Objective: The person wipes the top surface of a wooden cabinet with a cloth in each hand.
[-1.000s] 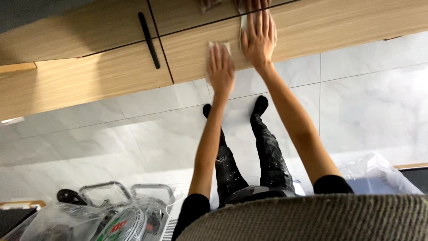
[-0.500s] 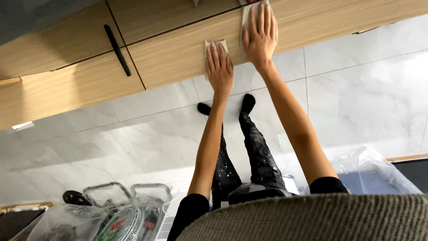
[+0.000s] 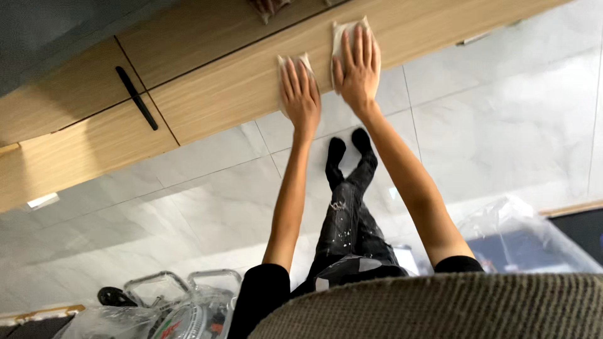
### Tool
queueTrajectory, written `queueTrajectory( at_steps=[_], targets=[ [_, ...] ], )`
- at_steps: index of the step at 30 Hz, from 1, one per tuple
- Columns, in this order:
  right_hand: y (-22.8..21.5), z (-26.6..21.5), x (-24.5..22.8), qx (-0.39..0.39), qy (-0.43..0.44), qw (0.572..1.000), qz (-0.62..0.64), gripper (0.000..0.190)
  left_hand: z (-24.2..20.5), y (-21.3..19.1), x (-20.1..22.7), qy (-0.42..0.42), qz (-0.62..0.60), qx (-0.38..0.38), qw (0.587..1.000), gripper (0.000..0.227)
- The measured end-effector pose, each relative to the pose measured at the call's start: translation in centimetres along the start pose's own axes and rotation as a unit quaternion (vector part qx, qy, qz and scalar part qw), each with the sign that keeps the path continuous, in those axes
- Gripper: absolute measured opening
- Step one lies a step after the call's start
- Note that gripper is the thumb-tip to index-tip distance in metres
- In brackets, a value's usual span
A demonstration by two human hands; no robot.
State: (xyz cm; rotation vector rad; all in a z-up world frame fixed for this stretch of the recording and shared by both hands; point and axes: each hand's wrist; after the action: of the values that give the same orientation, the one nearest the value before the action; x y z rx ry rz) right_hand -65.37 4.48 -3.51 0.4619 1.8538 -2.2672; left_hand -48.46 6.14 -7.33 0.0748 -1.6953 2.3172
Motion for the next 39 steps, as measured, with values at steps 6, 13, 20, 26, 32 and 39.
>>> queueTrajectory(
  at_steps=[6,13,20,26,32,39],
  targets=[
    [0.6,6.0,2.0,0.006,-0.012,1.000,-0.004,0.059,2.7,1.5,2.4,0.012,-0.017,0.022,1.000,0.051],
    [-2.8,-0.3,5.8,0.003,-0.048,0.999,-0.004,0.062,11.8,4.4,7.0,-0.100,-0.008,-0.167,0.981,0.046],
    [-4.1,7.8,14.2,0.029,-0.010,0.999,-0.023,0.057,3.9,3.2,17.5,0.001,-0.049,0.021,0.999,0.052],
    [-8.3,-0.4,17.9,0.006,-0.024,0.998,-0.054,0.062,11.1,9.1,18.9,-0.003,0.013,-0.056,0.998,0.053],
    [-10.1,4.7,26.0,-0.017,-0.009,0.999,-0.034,0.065,3.8,6.2,26.1,0.043,-0.062,0.001,0.997,0.053],
    [-11.5,6.1,31.2,0.011,-0.028,0.999,-0.016,0.066,5.7,8.1,30.3,0.025,-0.009,0.008,1.000,0.051]
  ],
)
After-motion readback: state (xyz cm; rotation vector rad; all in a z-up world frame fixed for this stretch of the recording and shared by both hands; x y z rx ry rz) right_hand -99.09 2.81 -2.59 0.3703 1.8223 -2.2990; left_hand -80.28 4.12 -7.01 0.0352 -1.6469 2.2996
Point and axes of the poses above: each hand's wrist, its own z-axis towards the middle knuckle, its own y-axis out of the palm, x = y × z, and after that the axes turned 8 degrees about x, right-handed
